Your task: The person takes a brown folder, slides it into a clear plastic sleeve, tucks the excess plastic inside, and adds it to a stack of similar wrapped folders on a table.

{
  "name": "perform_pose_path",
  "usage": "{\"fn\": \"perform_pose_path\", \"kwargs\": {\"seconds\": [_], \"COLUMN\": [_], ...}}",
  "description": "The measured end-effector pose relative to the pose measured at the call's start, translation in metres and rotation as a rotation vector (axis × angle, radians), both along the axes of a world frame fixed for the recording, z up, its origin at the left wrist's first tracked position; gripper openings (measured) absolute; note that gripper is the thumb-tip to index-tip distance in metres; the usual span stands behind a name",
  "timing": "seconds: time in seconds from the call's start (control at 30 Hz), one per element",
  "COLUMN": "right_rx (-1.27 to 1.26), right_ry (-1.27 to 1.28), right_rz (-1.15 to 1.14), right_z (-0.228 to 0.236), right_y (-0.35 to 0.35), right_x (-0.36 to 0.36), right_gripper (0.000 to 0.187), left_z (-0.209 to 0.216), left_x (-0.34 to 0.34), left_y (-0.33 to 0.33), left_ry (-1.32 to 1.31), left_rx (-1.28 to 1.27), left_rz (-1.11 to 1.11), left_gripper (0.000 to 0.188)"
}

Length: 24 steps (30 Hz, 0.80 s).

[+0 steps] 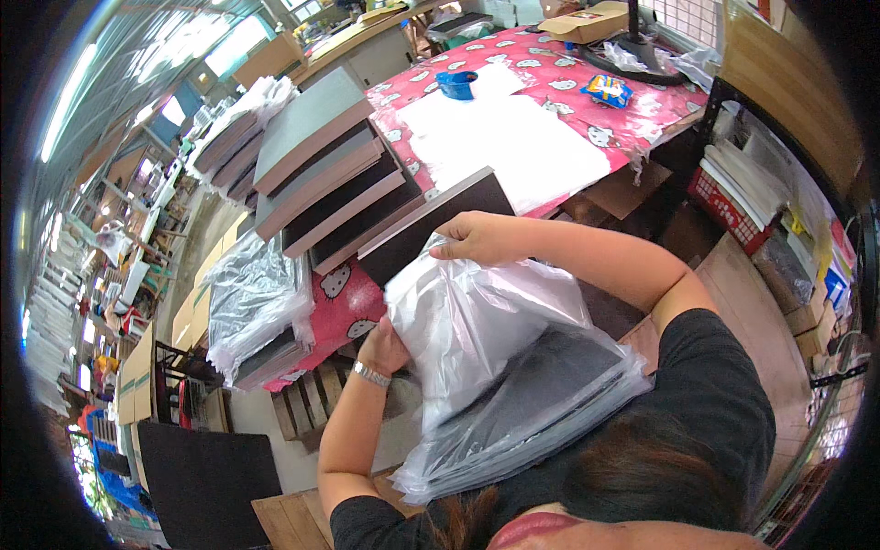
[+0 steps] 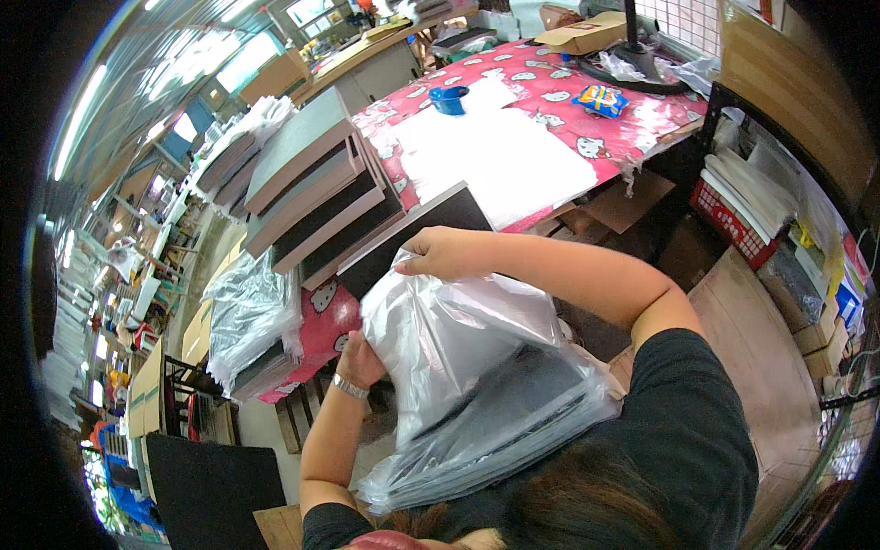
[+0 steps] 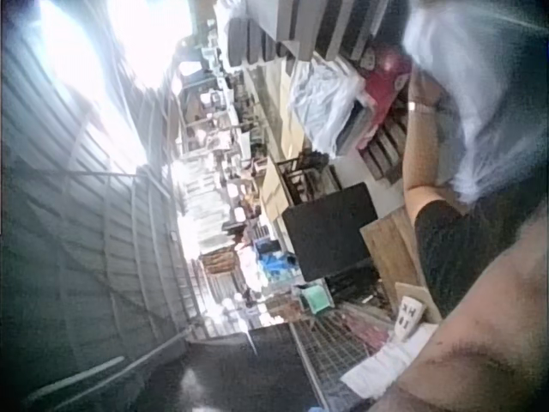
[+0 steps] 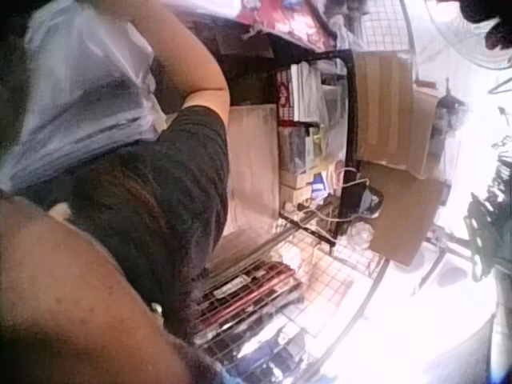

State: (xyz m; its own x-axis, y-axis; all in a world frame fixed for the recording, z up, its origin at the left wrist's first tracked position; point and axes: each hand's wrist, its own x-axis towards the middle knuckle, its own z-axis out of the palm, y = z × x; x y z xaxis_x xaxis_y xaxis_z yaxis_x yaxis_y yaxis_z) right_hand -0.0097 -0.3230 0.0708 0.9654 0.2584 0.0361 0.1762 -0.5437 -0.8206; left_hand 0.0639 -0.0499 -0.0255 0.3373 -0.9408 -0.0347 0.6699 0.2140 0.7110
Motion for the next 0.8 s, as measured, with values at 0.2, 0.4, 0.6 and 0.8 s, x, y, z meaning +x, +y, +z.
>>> {"fn": "perform_pose_path", "kwargs": {"seconds": [0.2,0.4,0.6,0.8], "right_rx": [0.212,0.06,0.089,0.41], "right_ry": [-0.071,-0.172,-0.75,-0.5], "right_rz": [-0.039,-0.317,-0.327,-0.314], "right_z": [-0.002,0.001,0.003,0.002], "right_y": [0.018,-0.026,0.004,-0.003], "right_x": [0.003,-0.025,-0.029,-0.029], "right_gripper": [0.044,0.035,0.022,0.016], "left_z": [0.08,0.096,0.078,0.071], "left_x": [0.02,-0.012,-0.038,-0.042], "left_y": [-0.044,-0.067,-0.094,-0.101], "left_ry": [-0.232,-0.411,-0.688,-0.493], "left_rx": [0.298,0.261,0.082,-0.035], "left_rz": [0.341,0.958,0.991,0.968], "left_gripper": [0.041,0.024,0.024,0.017]}}
